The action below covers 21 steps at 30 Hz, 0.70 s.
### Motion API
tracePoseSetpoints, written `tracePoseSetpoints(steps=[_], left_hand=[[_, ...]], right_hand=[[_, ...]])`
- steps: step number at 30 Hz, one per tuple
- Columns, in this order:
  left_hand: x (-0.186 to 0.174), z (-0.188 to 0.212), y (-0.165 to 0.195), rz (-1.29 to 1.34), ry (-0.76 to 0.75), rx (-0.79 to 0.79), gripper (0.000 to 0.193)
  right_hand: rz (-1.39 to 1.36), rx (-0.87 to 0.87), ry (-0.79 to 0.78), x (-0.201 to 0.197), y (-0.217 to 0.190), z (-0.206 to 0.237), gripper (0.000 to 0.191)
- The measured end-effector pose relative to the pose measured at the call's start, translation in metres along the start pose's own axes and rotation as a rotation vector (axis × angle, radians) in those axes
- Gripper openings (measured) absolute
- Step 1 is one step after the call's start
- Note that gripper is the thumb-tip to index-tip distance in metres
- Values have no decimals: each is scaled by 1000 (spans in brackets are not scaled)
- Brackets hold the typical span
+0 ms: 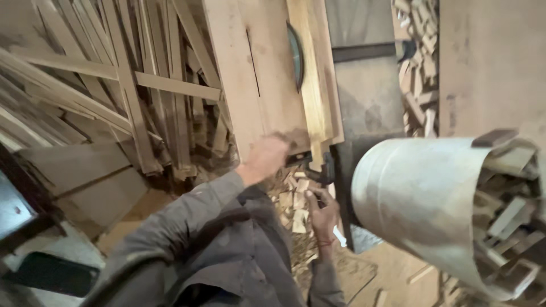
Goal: The person cuts small wooden blocks on a table saw, guiding each piece against the fence past the spinning blade, then places the cut pieces into a nearby bucket and repeats the cycle with new stock.
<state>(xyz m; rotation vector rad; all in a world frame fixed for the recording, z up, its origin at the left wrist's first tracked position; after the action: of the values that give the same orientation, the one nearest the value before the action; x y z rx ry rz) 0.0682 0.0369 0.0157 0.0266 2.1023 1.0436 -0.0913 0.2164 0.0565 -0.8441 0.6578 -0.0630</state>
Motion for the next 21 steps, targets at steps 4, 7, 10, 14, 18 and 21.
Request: tracePoseSetpoints(steps=[4,7,10,14,18,21], left_hand=[[-37,22,-31,183,17,-281,27],[-78,47,-32,-271,-95,-380,25],[-105,67,-8,-193,180,-194,23],[-54,80,17,292,-344,-388,33],[-25,79,45,191,-200,-172,44],[-16,79,40,392,-209,-246,45]], right_hand=[[26,7,4,11,12,9,19],[132,-143,-13,22,3,16,18],[-24,-27,-17,30,4,24,22],[-482,114,-346,60,30,24,48],[-337,311,-238,64,110,3,43],[-28,488,-19,40,183,5,40]])
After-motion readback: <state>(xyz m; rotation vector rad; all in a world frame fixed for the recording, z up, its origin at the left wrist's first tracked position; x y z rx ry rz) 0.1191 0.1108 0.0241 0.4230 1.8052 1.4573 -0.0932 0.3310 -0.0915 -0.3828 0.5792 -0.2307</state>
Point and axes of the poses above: each hand's wrist, its own z-axis away from the middle knuckle, its own x-axis out of the palm, y = z × x, the point moved 4 cm from there along -z, towards the middle knuckle, and after that the axes turned 14 degrees about x, right-handed, at the moved point
